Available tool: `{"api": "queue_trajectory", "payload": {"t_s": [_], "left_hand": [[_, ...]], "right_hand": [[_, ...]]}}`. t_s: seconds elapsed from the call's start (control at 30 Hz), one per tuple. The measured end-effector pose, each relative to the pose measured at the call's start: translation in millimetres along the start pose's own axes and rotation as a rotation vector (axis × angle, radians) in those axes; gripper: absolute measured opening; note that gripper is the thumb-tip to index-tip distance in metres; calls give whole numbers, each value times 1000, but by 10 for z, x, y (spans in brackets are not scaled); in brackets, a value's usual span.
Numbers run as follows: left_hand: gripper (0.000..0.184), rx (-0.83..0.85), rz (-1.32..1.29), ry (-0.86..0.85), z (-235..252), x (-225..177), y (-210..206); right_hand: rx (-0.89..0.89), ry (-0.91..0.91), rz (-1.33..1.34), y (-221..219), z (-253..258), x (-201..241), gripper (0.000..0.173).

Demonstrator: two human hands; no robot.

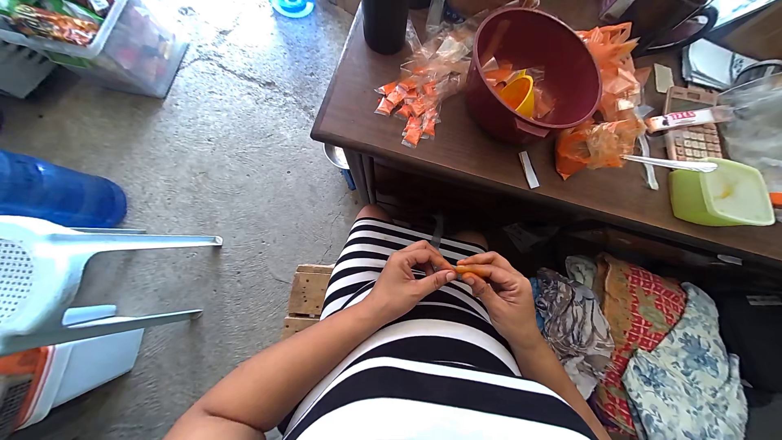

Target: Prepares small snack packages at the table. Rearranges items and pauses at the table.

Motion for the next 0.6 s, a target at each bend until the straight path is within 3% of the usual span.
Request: {"api": "queue_trajectory", "payload": {"t_s": [0.17, 0.33, 0.6], "left_hand": [[10, -14, -8, 3, -4, 2, 7], [11, -5, -12, -5, -4, -1, 1], [10, -23, -17, -12, -6, 4, 12]], "right_hand": [[-1, -51, -35, 17, -13, -36, 20], [-44, -76, -50, 36, -15, -53, 10], [-37, -78, -48, 19, -12, -34, 19]]}}
Point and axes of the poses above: each hand's wrist, its own z-axis towards the middle knuckle, its own y-axis out of the back of the hand, x = y × z, the point moved 6 cm from there along z, towards the middle knuckle, and after that the axes turned 11 degrees about z, right-handed, at the moved point
